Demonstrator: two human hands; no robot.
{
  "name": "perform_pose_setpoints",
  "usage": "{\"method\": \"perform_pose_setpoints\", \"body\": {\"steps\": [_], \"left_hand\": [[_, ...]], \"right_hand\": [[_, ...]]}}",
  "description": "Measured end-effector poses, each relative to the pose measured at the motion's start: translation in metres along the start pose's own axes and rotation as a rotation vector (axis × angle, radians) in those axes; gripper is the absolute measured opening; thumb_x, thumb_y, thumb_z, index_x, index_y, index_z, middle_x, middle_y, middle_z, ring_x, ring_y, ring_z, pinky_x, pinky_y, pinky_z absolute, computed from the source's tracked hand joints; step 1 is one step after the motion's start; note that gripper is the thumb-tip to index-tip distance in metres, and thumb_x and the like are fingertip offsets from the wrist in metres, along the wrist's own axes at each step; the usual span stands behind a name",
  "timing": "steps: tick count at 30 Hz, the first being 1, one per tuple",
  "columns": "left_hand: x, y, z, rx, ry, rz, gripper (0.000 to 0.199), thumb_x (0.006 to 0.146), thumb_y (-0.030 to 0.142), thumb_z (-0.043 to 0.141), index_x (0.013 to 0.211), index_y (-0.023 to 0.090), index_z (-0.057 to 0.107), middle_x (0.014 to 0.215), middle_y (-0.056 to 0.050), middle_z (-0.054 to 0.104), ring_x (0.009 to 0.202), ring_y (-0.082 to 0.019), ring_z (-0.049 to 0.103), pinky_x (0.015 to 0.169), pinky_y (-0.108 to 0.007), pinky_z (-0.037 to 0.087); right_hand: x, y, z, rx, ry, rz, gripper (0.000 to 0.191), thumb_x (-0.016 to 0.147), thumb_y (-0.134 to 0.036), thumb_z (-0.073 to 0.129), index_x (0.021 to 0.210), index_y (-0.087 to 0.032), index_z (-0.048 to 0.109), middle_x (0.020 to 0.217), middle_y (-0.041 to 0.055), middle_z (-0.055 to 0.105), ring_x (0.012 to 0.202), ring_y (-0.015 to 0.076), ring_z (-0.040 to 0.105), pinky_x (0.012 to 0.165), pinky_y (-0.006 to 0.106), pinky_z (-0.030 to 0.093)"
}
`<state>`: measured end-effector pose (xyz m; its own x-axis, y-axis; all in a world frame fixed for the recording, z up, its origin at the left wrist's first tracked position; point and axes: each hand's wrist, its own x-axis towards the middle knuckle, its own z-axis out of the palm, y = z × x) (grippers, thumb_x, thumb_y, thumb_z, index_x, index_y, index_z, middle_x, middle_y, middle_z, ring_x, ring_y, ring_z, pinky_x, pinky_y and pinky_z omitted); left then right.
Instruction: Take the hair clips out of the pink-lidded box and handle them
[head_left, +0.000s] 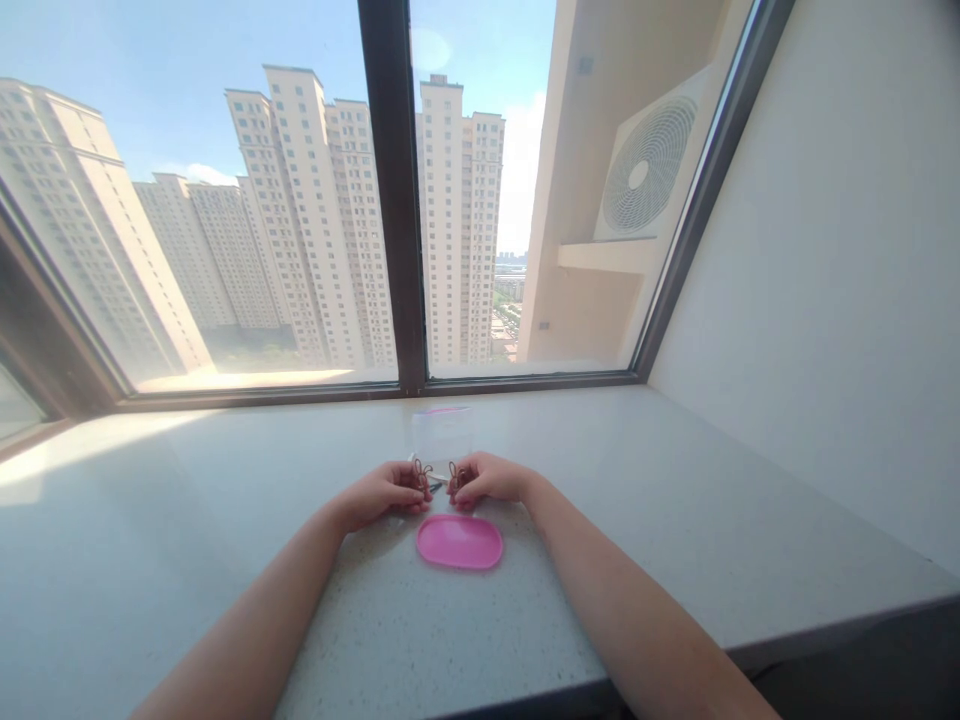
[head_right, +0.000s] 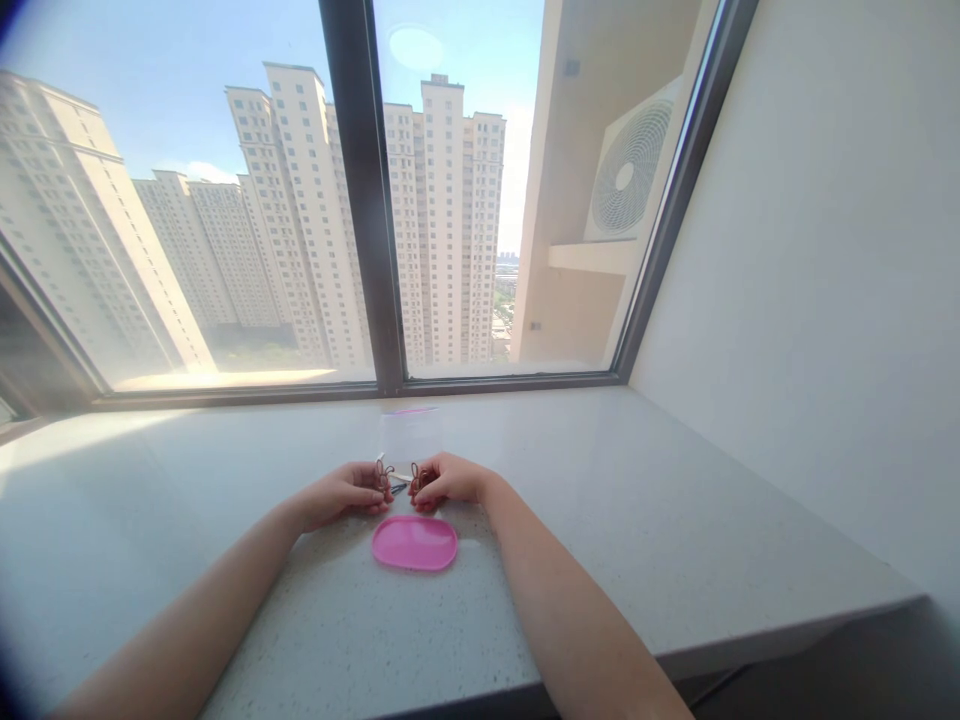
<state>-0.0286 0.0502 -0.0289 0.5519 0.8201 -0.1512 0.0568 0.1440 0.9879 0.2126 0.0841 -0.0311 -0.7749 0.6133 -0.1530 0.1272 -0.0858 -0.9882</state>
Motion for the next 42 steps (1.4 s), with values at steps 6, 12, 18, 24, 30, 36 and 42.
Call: {"method": "perform_pose_setpoints", "body": {"steps": [6,12,18,24,30,36,42], "left_hand": [[-0.0005,0.0011,0.0015,-0.028,0.000,-0.022,0.027,0.065,0.023,0.078,0.086,0.013,0.063,0.084,-0.008,0.070,0.074,-0.015,0.064,0.069,-0.024,0.048],[-0.0010,0.0018,0.0013,-0.014,0.009,-0.041,0.030,0.063,0.024,0.080,0.086,0.013,0.063,0.085,-0.008,0.071,0.076,-0.016,0.065,0.069,-0.025,0.048],[-0.0013,0.0024,0.0019,0.002,0.017,-0.045,0.029,0.063,0.025,0.080,0.084,0.014,0.063,0.083,-0.007,0.072,0.076,-0.016,0.066,0.069,-0.025,0.048],[-0.0012,0.0021,0.0028,0.015,0.031,-0.049,0.031,0.062,0.026,0.081,0.083,0.013,0.062,0.079,-0.007,0.071,0.072,-0.016,0.066,0.067,-0.025,0.047],[-0.0002,0.0011,0.0018,0.026,0.025,-0.049,0.031,0.063,0.025,0.080,0.085,0.013,0.062,0.078,-0.007,0.071,0.069,-0.014,0.065,0.065,-0.024,0.046],[0.0005,-0.0002,0.0014,0.021,0.035,-0.055,0.033,0.062,0.027,0.081,0.085,0.013,0.062,0.080,-0.008,0.072,0.071,-0.016,0.065,0.066,-0.025,0.047],[-0.0004,0.0022,0.0039,0.026,0.039,-0.049,0.033,0.060,0.029,0.082,0.082,0.014,0.062,0.081,-0.008,0.072,0.073,-0.017,0.066,0.068,-0.026,0.047]], "right_hand": [[-0.0009,-0.0028,0.0016,-0.025,0.014,0.006,0.029,0.055,-0.018,0.078,0.080,-0.009,0.067,0.071,0.0044,0.067,0.063,0.0136,0.063,0.063,0.026,0.051],[-0.0003,-0.0029,0.0033,-0.004,0.033,0.020,0.030,0.054,-0.020,0.079,0.080,-0.009,0.068,0.070,0.0048,0.067,0.065,0.0142,0.064,0.065,0.026,0.052],[0.0001,-0.0024,0.0035,0.012,0.044,0.035,0.028,0.055,-0.017,0.076,0.081,-0.009,0.068,0.075,0.0068,0.069,0.070,0.0166,0.067,0.066,0.027,0.053],[0.0006,-0.0010,0.0031,0.024,0.031,0.038,0.029,0.055,-0.015,0.074,0.083,-0.009,0.067,0.076,0.0073,0.070,0.069,0.0161,0.066,0.066,0.026,0.053],[0.0016,0.0015,0.0020,0.027,0.008,0.025,0.029,0.055,-0.017,0.075,0.081,-0.009,0.065,0.077,0.0074,0.070,0.069,0.0163,0.066,0.067,0.027,0.053],[0.0011,0.0023,0.0008,0.011,-0.004,0.005,0.030,0.056,-0.020,0.076,0.081,-0.011,0.063,0.074,0.0061,0.069,0.064,0.0150,0.065,0.063,0.026,0.052],[0.0010,0.0020,0.0014,0.002,0.004,0.006,0.030,0.056,-0.021,0.077,0.081,-0.011,0.064,0.072,0.0053,0.069,0.064,0.0153,0.065,0.063,0.026,0.052]]}}
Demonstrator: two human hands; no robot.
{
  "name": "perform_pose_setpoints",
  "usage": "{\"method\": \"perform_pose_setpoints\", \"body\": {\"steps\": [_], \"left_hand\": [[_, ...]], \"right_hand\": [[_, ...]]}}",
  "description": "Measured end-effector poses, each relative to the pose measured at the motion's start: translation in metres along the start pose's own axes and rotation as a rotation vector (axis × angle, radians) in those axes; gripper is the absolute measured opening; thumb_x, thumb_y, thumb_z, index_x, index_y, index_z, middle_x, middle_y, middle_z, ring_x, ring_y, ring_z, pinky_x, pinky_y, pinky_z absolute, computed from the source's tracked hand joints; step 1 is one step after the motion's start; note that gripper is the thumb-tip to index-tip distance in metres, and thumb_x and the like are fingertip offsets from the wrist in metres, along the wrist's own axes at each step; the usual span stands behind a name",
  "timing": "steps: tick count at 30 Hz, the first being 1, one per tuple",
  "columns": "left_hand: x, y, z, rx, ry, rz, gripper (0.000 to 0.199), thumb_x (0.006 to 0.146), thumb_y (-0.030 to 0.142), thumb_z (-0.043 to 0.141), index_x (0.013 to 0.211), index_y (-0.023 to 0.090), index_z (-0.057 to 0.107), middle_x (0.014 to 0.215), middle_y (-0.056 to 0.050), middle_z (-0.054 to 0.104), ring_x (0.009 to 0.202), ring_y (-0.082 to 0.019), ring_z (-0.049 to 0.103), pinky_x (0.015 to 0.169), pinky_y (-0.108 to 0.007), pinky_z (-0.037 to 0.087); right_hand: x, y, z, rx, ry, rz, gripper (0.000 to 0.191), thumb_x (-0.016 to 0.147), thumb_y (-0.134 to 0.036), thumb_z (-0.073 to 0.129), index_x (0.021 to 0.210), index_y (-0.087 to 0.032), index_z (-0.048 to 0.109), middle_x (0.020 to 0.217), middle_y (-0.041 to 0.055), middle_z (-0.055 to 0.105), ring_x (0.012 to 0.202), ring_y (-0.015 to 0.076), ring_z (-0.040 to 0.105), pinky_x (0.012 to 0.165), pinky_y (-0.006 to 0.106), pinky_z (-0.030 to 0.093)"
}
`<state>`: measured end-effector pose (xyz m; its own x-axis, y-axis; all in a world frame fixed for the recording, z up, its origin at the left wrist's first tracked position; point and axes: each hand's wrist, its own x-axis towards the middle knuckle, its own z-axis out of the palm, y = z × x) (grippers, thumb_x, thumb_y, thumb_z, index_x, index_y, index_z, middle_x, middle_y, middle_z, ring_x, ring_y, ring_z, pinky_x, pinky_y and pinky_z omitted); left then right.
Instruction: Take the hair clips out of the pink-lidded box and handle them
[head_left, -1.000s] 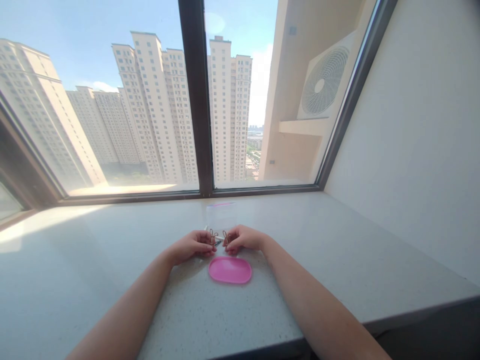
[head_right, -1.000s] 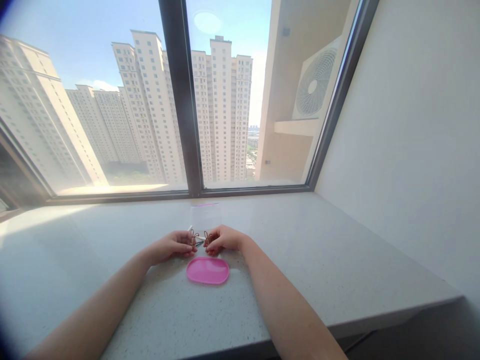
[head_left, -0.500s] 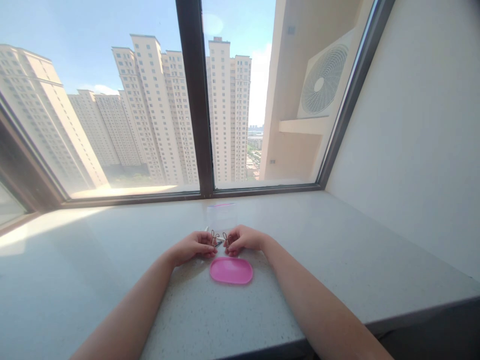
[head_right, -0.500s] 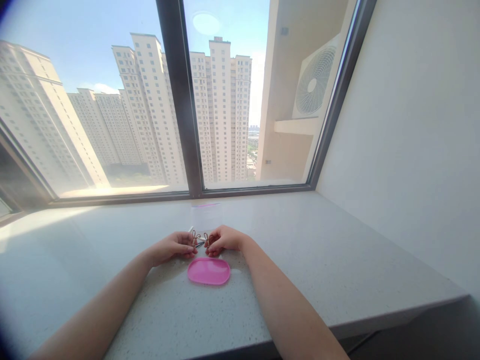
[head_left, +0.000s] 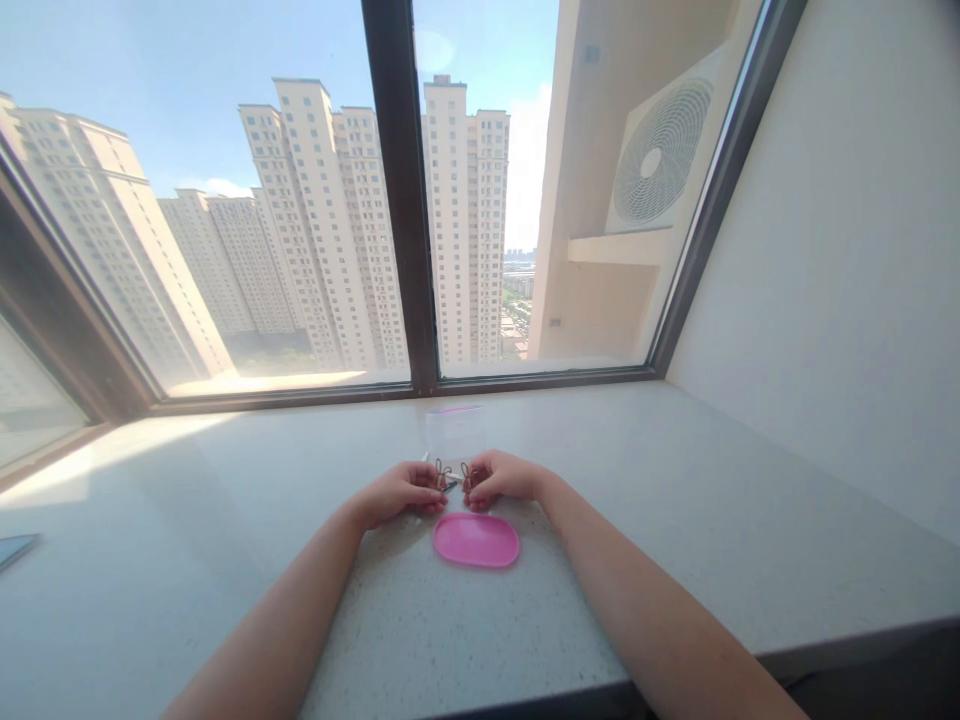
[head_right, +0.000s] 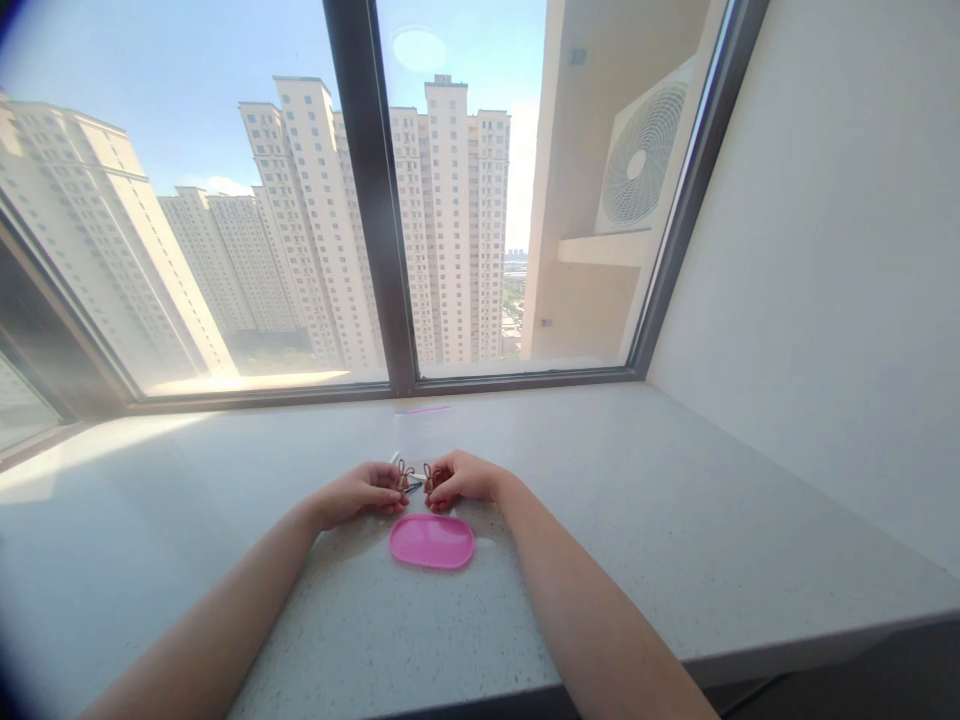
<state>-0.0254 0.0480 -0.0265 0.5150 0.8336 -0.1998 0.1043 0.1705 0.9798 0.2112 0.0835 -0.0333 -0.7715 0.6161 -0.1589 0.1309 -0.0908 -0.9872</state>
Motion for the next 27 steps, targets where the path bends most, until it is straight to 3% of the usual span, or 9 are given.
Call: {"method": "perform_pose_setpoints", "body": {"steps": [27], "left_hand": [[0.0019,-0.0031,-0.0025,-0.025,-0.008,0.001,0.036,0.058,0.027,0.083,0.086,0.014,0.064,0.085,-0.007,0.071,0.076,-0.016,0.065,0.073,-0.028,0.048]], "right_hand": [[-0.0006,-0.0003,-0.0008,-0.006,-0.019,-0.024,0.029,0.057,-0.022,0.077,0.081,-0.010,0.065,0.075,0.0058,0.069,0.065,0.0155,0.065,0.064,0.027,0.051]]}}
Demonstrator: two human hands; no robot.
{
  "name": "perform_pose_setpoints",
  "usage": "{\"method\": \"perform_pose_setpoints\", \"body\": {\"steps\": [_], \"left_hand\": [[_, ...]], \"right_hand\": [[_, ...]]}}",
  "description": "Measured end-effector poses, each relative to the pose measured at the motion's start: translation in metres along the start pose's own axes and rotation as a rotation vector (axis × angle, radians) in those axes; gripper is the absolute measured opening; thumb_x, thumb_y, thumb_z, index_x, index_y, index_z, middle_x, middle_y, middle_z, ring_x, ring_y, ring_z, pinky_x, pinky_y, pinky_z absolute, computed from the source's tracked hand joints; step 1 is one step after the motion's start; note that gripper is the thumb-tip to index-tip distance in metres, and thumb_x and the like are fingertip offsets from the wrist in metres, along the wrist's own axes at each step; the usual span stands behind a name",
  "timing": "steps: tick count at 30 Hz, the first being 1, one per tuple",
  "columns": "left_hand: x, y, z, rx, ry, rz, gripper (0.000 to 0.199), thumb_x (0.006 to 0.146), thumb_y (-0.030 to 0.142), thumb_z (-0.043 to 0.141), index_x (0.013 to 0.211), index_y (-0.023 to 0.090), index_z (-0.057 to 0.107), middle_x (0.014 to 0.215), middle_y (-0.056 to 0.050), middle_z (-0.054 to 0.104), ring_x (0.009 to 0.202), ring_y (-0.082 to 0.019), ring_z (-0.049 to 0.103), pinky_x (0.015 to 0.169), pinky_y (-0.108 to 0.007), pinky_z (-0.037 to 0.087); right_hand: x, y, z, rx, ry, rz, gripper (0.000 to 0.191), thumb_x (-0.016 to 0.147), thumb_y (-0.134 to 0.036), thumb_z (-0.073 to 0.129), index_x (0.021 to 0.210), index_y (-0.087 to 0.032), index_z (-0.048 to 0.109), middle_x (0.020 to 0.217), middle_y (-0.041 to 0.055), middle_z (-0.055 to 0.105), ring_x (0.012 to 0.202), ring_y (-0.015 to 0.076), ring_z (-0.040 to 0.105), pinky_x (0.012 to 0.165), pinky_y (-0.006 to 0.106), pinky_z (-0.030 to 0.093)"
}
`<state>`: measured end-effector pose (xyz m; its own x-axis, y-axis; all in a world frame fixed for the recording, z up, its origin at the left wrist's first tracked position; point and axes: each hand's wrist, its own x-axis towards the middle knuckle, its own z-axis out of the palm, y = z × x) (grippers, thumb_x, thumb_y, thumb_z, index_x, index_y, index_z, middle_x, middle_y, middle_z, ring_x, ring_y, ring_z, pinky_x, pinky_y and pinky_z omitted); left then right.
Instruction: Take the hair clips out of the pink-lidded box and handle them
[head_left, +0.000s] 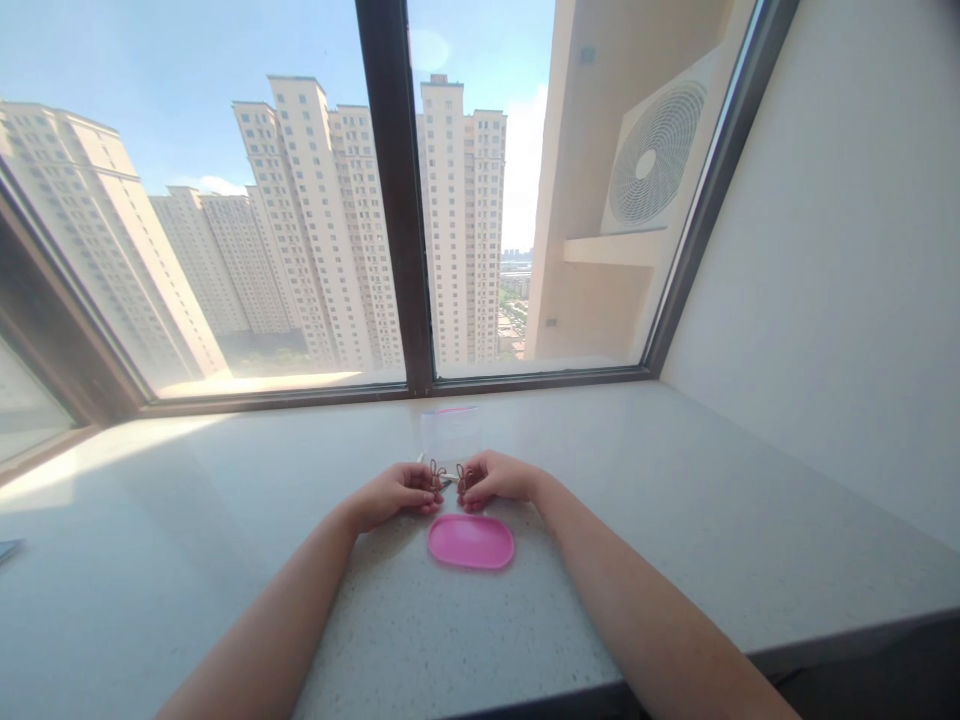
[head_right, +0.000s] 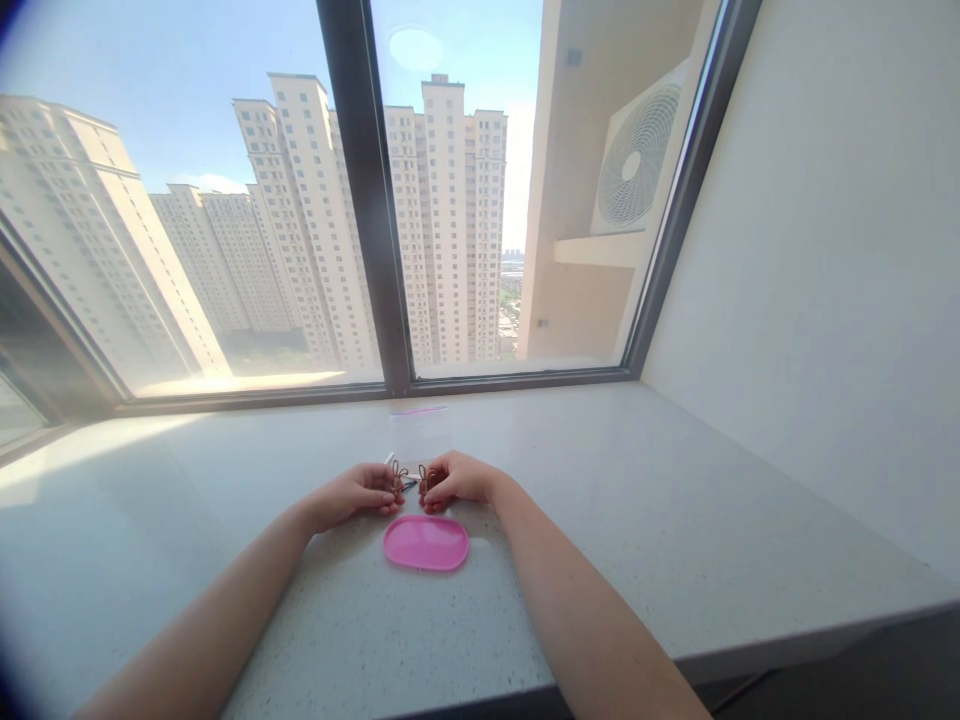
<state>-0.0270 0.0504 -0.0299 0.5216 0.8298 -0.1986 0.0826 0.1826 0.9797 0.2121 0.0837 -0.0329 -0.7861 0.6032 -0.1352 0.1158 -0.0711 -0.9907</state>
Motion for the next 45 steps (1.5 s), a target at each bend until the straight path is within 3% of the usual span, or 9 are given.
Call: {"method": "perform_pose_setpoints", "body": {"steps": [21,35,45], "left_hand": [[-0.0021,0.0014,0.0000,0.010,-0.015,-0.002,0.030,0.063,0.024,0.078,0.088,0.014,0.063,0.086,-0.006,0.071,0.078,-0.016,0.065,0.075,-0.027,0.048],[-0.0004,-0.0006,-0.0010,0.067,-0.004,-0.003,0.030,0.066,0.026,0.076,0.089,0.013,0.062,0.085,-0.007,0.071,0.071,-0.014,0.063,0.067,-0.025,0.046],[-0.0022,0.0069,0.0045,0.186,0.004,0.027,0.033,0.067,0.032,0.077,0.089,0.014,0.061,0.075,-0.003,0.067,0.061,-0.011,0.057,0.054,-0.021,0.038]], "right_hand": [[0.0020,0.0015,-0.0002,0.020,0.013,0.006,0.036,0.055,-0.025,0.080,0.084,-0.011,0.064,0.077,0.0044,0.067,0.071,0.0162,0.066,0.069,0.027,0.051],[0.0023,0.0015,0.0000,0.026,0.021,0.006,0.037,0.056,-0.026,0.081,0.085,-0.010,0.065,0.079,0.0067,0.069,0.070,0.0162,0.066,0.068,0.028,0.051],[0.0032,0.0027,-0.0006,0.026,0.037,0.005,0.038,0.055,-0.029,0.082,0.083,-0.010,0.064,0.078,0.0058,0.069,0.069,0.0158,0.066,0.068,0.028,0.051]]}}
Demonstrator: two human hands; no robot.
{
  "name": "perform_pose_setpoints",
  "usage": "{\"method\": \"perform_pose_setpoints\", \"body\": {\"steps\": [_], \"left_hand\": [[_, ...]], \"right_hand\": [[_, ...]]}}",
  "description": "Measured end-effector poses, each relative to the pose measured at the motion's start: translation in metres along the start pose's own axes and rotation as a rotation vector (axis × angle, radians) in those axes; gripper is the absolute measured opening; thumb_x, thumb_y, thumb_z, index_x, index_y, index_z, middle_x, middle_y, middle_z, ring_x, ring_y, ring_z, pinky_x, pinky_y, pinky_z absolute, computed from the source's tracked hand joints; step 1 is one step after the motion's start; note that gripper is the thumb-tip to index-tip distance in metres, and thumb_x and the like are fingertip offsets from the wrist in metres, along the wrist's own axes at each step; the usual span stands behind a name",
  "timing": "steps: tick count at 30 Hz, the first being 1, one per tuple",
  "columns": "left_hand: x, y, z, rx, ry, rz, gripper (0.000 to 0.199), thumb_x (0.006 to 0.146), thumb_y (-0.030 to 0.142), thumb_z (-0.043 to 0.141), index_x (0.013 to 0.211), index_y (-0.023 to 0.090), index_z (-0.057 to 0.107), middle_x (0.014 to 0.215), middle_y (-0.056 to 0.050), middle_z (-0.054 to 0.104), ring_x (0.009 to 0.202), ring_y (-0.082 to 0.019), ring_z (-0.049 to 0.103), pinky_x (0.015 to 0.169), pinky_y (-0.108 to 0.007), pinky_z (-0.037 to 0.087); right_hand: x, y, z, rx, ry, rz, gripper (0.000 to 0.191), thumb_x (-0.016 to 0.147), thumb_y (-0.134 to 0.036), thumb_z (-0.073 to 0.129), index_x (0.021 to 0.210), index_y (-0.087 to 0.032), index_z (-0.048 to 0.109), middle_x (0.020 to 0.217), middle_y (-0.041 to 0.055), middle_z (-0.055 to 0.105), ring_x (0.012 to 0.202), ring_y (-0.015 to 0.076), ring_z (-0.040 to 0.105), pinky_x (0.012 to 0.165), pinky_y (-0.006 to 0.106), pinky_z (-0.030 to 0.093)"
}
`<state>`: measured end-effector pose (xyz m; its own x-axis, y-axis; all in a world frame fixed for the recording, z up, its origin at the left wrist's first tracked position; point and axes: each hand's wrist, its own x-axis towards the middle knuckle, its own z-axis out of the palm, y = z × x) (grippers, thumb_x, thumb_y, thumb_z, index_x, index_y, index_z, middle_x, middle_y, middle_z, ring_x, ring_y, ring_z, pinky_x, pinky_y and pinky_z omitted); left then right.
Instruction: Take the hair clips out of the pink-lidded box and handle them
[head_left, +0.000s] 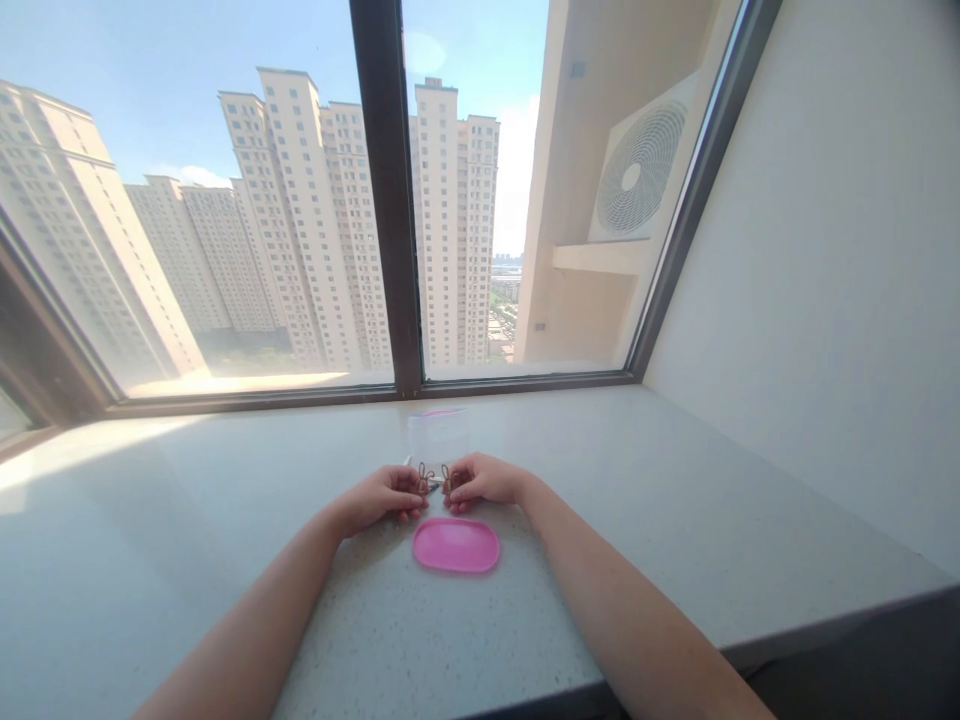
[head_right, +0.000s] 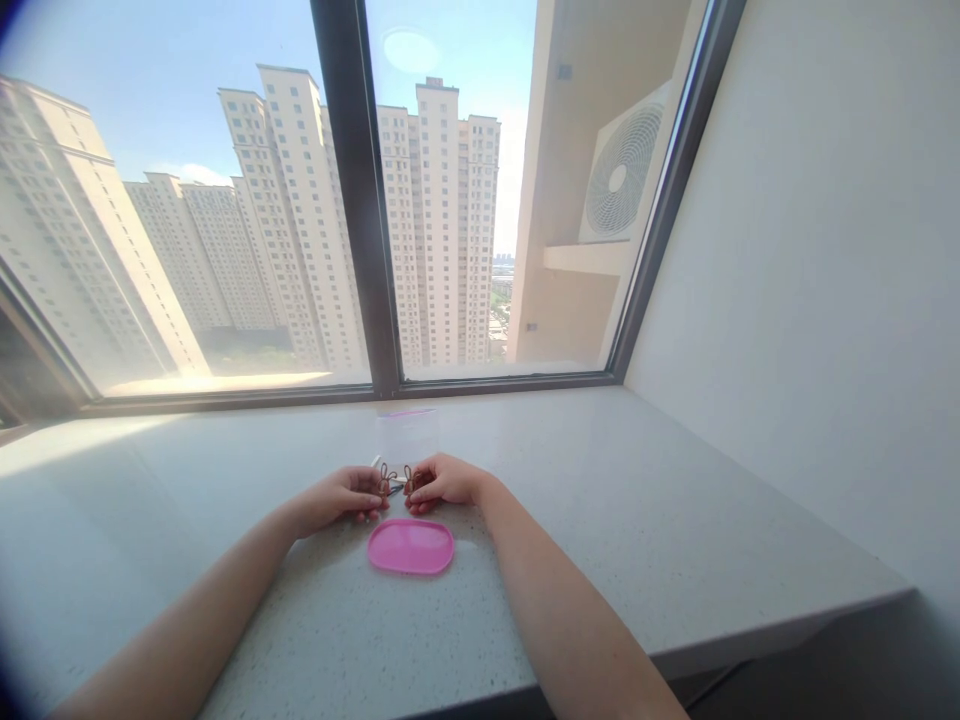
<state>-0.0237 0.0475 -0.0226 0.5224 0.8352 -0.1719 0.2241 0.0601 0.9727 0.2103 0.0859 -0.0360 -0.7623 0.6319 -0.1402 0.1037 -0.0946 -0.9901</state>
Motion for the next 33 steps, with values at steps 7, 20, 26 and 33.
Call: {"method": "perform_pose_setpoints", "body": {"steps": [7,20,26,33], "left_hand": [[0.0004,-0.0003,0.0000,-0.014,-0.008,0.005,0.031,0.066,0.031,0.076,0.088,0.014,0.061,0.075,-0.003,0.067,0.061,-0.011,0.056,0.054,-0.021,0.037],[0.0001,0.0005,0.0002,-0.016,0.004,-0.005,0.032,0.065,0.033,0.077,0.087,0.014,0.062,0.072,-0.002,0.066,0.061,-0.011,0.055,0.053,-0.021,0.036],[-0.0013,0.0021,0.0018,0.007,0.024,-0.016,0.035,0.062,0.036,0.078,0.085,0.015,0.062,0.071,-0.002,0.065,0.060,-0.011,0.054,0.052,-0.022,0.035],[-0.0005,0.0014,0.0008,0.022,0.011,-0.015,0.036,0.064,0.037,0.076,0.088,0.014,0.061,0.074,-0.002,0.065,0.056,-0.010,0.051,0.049,-0.021,0.032]], "right_hand": [[0.0008,0.0006,0.0001,0.001,0.000,0.006,0.039,0.054,-0.031,0.082,0.081,-0.010,0.063,0.076,0.0044,0.068,0.069,0.0155,0.065,0.068,0.028,0.051],[0.0015,-0.0006,-0.0004,-0.021,-0.013,0.002,0.037,0.055,-0.030,0.082,0.079,-0.011,0.063,0.075,0.0033,0.067,0.070,0.0150,0.065,0.068,0.027,0.051],[0.0021,0.0005,0.0005,-0.011,0.002,0.001,0.037,0.055,-0.030,0.083,0.079,-0.010,0.063,0.073,0.0023,0.066,0.068,0.0147,0.065,0.067,0.026,0.051],[0.0037,0.0020,0.0007,-0.008,0.018,-0.002,0.037,0.056,-0.029,0.082,0.081,-0.011,0.061,0.073,0.0031,0.066,0.066,0.0142,0.065,0.066,0.026,0.052]]}}
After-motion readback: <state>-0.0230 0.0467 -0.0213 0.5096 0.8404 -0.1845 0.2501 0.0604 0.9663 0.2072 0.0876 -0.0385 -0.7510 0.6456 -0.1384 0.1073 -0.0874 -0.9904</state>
